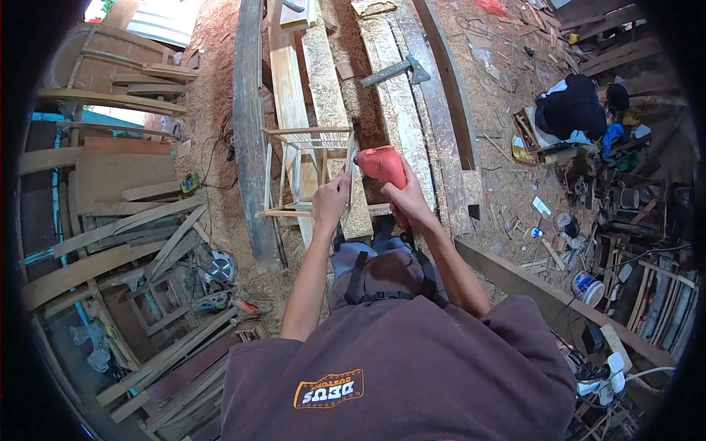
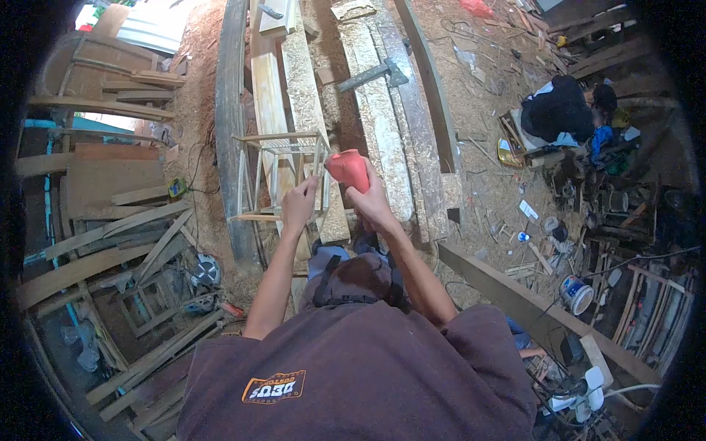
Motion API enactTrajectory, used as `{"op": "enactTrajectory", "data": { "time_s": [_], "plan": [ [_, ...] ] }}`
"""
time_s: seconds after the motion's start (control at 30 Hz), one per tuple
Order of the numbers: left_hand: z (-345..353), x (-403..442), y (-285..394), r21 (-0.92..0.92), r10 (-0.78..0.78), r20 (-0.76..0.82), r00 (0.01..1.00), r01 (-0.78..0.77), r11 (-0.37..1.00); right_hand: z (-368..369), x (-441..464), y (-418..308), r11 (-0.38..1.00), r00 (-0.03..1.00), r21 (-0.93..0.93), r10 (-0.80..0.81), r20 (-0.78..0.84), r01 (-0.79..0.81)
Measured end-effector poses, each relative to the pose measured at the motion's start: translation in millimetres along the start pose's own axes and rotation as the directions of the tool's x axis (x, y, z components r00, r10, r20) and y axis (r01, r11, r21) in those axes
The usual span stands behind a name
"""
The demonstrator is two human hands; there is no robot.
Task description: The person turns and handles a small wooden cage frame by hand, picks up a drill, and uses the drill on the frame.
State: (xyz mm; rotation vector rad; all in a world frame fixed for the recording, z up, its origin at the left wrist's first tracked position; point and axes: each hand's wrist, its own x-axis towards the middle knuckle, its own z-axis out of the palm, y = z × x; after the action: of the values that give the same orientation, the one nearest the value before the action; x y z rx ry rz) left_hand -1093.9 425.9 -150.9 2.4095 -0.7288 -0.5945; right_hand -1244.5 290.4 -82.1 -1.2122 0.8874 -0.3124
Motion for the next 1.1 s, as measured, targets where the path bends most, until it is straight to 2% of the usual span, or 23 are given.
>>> {"op": "enactTrajectory", "data": {
  "time_s": [0.3,0.4,0.5,0.6,0.7,0.8,0.97,1.1],
  "plan": [
    [1.1,0.3,-0.5,-0.018,0.017,0.001,1.000,-0.017,1.000,-2.7,1.1,-0.4,0.998,0.998,0.028,0.060,0.030,-0.061],
    [-0.5,0.3,2.3,-0.015,0.003,0.012,1.000,-0.003,1.000,-6.8,7.4,3.9,0.999,0.999,0.043,0.001,0.050,-0.003],
    [0.8,0.9,0.4,-0.027,0.013,-0.011,1.000,-0.013,1.000,-10.4,8.3,2.4,0.987,0.991,0.095,0.124,0.048,-0.128],
    [2.8,0.2,2.2,-0.070,0.026,-0.052,0.998,-0.029,0.997,-13.1,11.7,0.7,0.993,0.994,0.074,0.092,0.067,-0.097],
    [0.4,-0.2,4.4,-0.071,0.007,-0.047,0.999,-0.010,0.997,-15.9,18.2,-9.3,0.998,0.989,-0.006,0.058,0.133,-0.058],
    [4.0,1.4,2.8,-0.062,0.011,-0.047,0.999,-0.014,0.998,-15.3,23.7,-25.3,0.990,0.978,-0.099,0.113,0.176,-0.097],
    [4.4,4.7,2.4,-0.016,0.003,0.000,1.000,-0.003,1.000,-10.7,31.7,-25.1,0.939,0.985,-0.338,-0.009,0.172,0.067],
    [1.3,2.0,7.6,-0.027,-0.002,-0.014,1.000,0.002,1.000,-4.7,37.9,-15.1,0.892,0.987,-0.451,0.036,0.155,0.038]
  ]
}}
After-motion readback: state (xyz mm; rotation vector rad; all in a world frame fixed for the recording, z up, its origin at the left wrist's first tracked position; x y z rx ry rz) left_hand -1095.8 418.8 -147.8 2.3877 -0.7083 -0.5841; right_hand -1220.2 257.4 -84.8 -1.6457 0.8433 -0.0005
